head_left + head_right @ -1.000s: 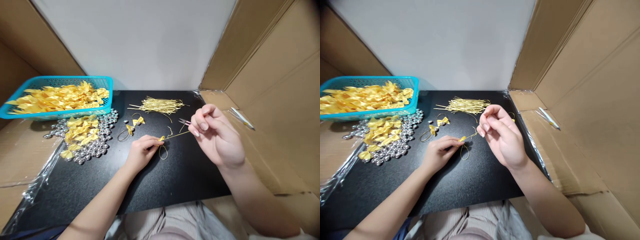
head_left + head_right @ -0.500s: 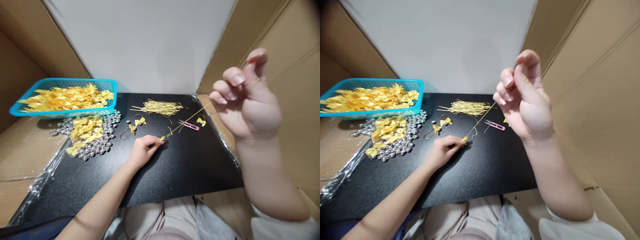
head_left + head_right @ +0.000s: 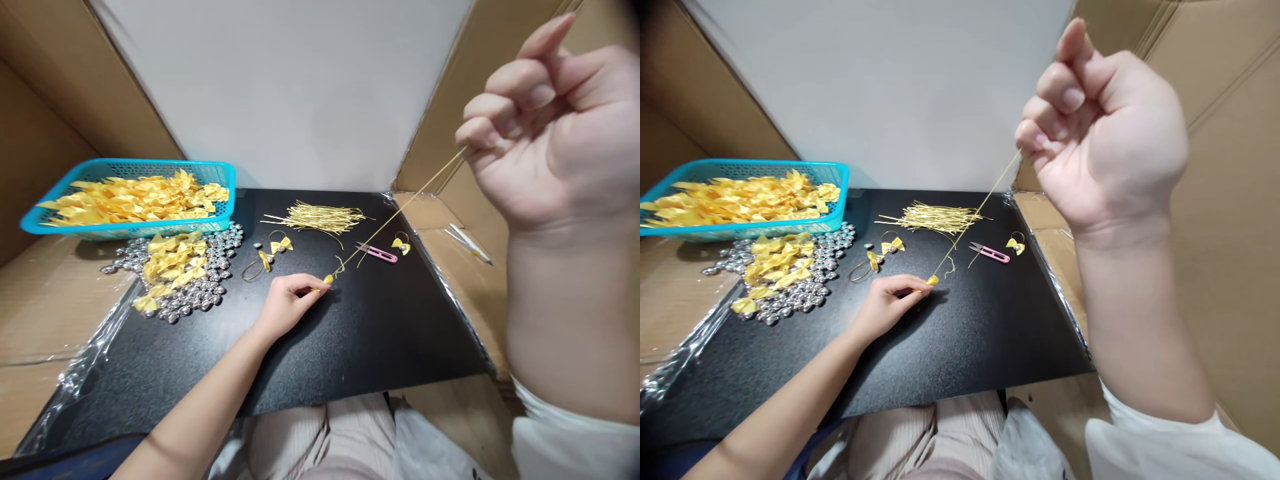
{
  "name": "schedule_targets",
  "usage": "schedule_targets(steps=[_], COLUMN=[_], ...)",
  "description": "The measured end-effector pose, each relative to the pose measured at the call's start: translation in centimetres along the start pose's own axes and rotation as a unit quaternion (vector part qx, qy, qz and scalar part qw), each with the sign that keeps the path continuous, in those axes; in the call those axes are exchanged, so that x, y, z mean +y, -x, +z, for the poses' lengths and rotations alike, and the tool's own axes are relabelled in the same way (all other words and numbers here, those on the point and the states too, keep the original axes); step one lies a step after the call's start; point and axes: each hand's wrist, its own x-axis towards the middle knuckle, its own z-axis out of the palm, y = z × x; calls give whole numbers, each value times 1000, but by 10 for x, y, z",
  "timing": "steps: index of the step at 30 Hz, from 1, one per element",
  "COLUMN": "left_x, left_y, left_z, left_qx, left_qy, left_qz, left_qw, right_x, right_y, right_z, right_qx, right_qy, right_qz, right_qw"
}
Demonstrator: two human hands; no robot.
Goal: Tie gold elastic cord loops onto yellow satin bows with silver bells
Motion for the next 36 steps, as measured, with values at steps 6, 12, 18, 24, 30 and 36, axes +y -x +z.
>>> schedule_targets(steps=[6,12,18,24,30,36], left_x=[5,10,10,15,22,23], left_y=[3,5,8,11,14,15], left_z=[2,8,11,12,14,16], left_qx=[-44,-133,-183,-216,-229,-225], left_qy=[145,255,300,315,353,322], left_qz=[-117,-195,-235,-243,-208,-168], left_qw=[981,938,906,892,883,904], right_x=[-5,-3,8,28,47,60], right_y=[-14,-33,-61,-85,-99,-107], right_z=[1,12,26,25,9,-18], right_qx=[13,12,30,44,63,102], right_qy=[1,61,88,91,79,73], right_qz=[-8,14,14,28,58,91], right_qw=[1000,998,996,995,993,988])
